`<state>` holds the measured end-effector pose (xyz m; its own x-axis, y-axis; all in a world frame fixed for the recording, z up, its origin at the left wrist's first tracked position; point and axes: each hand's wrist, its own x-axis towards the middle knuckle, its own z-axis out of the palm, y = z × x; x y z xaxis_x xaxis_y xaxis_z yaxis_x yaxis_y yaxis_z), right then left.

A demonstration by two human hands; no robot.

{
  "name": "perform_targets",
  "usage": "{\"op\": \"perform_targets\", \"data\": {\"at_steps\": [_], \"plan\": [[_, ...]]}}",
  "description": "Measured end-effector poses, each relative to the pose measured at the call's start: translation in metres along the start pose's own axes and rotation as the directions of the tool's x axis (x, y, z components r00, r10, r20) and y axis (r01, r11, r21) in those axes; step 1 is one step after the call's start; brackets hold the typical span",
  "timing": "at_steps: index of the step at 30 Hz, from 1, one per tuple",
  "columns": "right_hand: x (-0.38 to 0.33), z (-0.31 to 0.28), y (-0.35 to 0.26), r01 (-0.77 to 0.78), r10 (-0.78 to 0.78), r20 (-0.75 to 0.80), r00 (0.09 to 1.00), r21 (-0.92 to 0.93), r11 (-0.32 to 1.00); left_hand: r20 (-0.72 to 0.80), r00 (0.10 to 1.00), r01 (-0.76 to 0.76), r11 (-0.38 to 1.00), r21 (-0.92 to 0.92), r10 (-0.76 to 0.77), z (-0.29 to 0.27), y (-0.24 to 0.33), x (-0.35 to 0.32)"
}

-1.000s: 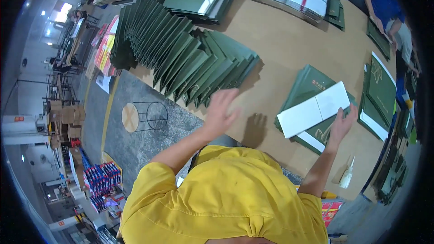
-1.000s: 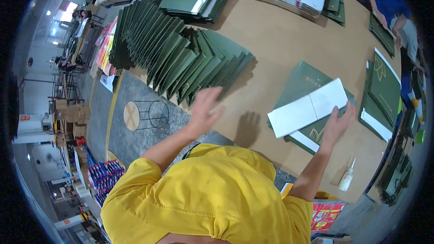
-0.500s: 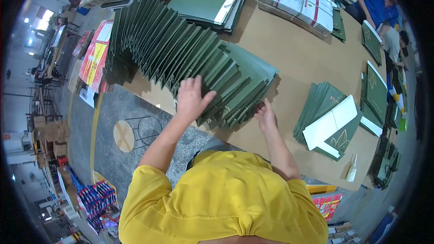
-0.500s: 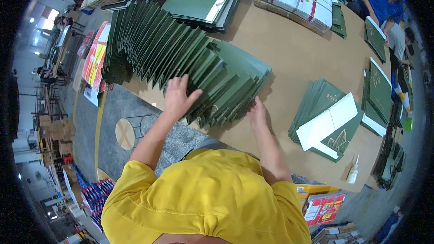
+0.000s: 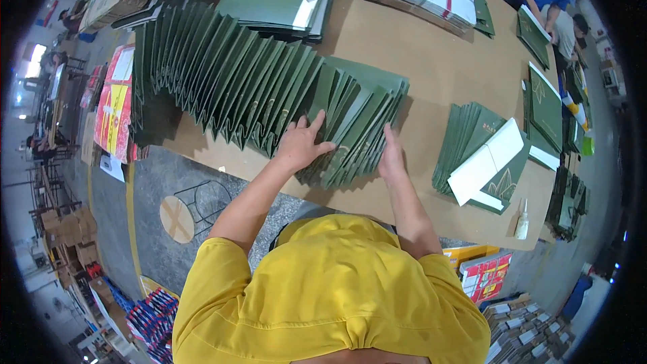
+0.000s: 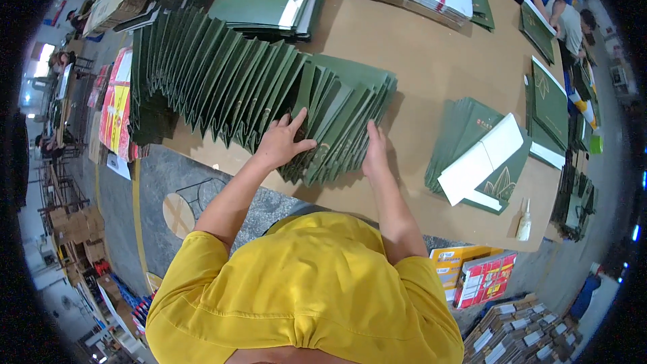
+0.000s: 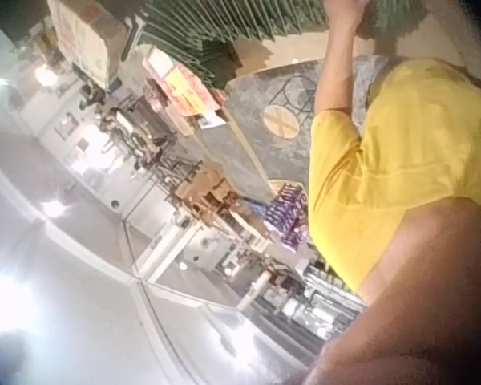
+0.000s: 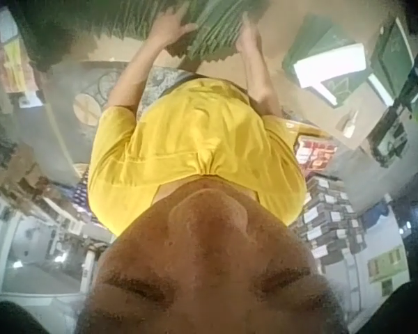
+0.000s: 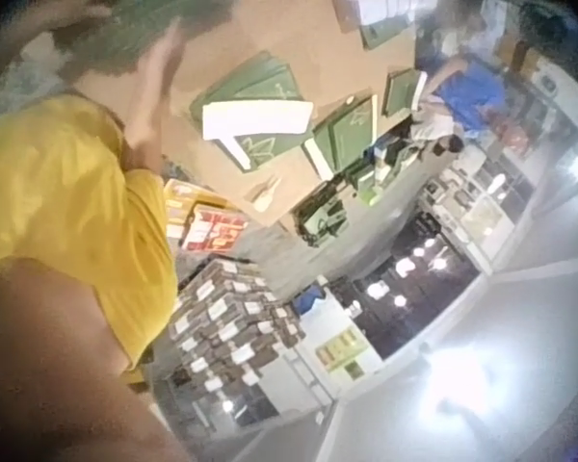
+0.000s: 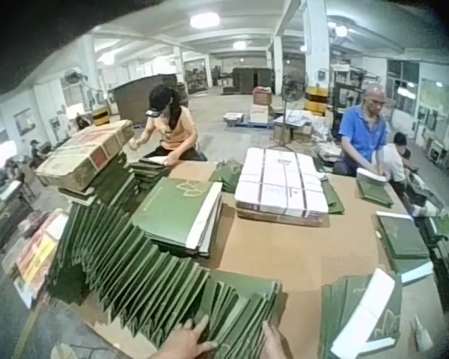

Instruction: Folding and applying adhesive to green paper bags at a workspace.

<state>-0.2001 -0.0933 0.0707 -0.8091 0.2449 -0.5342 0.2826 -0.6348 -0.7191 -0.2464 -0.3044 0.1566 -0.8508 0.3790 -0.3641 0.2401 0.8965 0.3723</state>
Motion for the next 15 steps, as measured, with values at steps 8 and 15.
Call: {"op": "perform_targets", "data": {"at_steps": [8,15], "plan": [[0.076,-0.121,-0.057,0.053,-0.088,-0.182,0.979,-0.191,0.980,-0.128,0.915,-0.404,0.866,-0.293,0.383,0.059,0.031,0.058],[0.031,-0.083,-0.061,-0.002,-0.689,-0.303,0.658,-0.916,0.401,-0.417,0.803,-0.490,0.870,-0.052,0.427,0.096,0.071,0.053]]}}
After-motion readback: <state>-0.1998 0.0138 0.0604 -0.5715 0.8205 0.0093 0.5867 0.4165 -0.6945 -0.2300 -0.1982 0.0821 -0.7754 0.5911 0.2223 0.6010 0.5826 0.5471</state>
